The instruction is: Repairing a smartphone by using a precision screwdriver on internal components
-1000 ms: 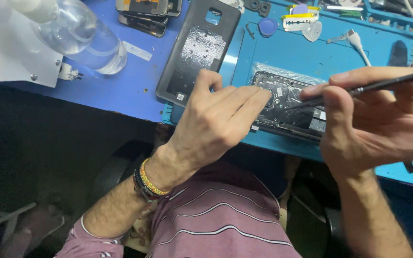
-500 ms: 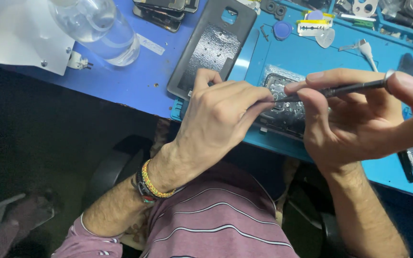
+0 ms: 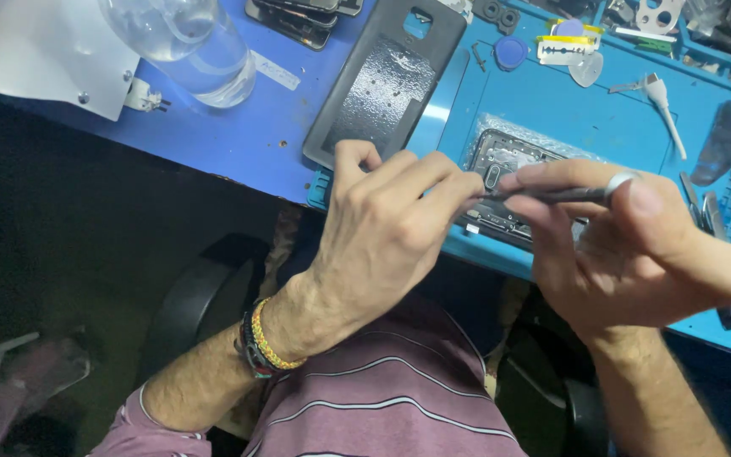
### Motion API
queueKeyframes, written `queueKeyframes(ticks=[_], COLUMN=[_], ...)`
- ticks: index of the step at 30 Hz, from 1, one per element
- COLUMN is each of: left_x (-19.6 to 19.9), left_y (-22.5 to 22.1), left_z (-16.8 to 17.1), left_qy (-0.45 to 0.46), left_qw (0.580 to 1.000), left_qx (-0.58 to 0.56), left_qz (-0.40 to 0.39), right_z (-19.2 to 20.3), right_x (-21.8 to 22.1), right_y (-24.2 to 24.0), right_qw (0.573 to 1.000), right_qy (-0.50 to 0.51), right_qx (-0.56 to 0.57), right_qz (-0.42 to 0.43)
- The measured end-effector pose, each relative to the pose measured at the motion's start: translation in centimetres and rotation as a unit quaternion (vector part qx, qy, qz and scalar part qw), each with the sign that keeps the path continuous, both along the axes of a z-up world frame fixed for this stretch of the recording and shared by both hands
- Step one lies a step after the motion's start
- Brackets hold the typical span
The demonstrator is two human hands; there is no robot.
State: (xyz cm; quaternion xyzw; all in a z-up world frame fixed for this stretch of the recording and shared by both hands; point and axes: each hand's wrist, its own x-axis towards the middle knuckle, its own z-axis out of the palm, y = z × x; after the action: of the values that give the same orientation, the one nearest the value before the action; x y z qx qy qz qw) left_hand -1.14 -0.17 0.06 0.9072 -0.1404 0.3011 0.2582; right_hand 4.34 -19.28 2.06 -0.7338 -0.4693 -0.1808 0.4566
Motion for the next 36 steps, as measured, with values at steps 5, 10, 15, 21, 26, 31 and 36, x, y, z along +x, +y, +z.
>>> queueKeyframes(ticks=[5, 10, 15, 21, 26, 31, 36], left_x=[-0.7, -0.8, -0.3, 0.2, 0.3, 0.4, 0.4], left_y=[-0.4, -0.6, -0.7, -0.8, -1.0, -0.9, -0.8], left_z=[-0.7, -1.4, -1.2, -1.7, -1.1, -0.9, -0.9], left_qy=[0.036, 0.013, 0.016, 0.033, 0.027, 0.005, 0.005], left_qw=[0.999, 0.998, 0.994, 0.989, 0.989, 0.995, 0.992], left_qx=[-0.021, -0.068, -0.111, -0.146, -0.141, -0.1, -0.124], left_qz=[-0.019, -0.007, -0.001, -0.014, -0.024, -0.006, -0.021], right_z=[-1.7, -0.9, -1.2, -1.9, -1.0, -0.6, -1.3], right_x=[-0.4, 0.5, 0.0, 0.6, 0.4, 0.1, 0.4], right_y=[-0.5, -0.7, -1.1, -0.3, -0.2, -0.6, -0.6], right_qw=[1.0, 0.999, 0.997, 0.988, 0.993, 0.985, 0.989], right_qy=[0.008, -0.025, -0.043, -0.061, -0.062, -0.078, -0.048], right_qx=[0.023, 0.022, 0.046, 0.124, 0.079, 0.065, 0.098], right_qz=[0.016, -0.015, -0.045, -0.076, -0.057, -0.139, -0.099])
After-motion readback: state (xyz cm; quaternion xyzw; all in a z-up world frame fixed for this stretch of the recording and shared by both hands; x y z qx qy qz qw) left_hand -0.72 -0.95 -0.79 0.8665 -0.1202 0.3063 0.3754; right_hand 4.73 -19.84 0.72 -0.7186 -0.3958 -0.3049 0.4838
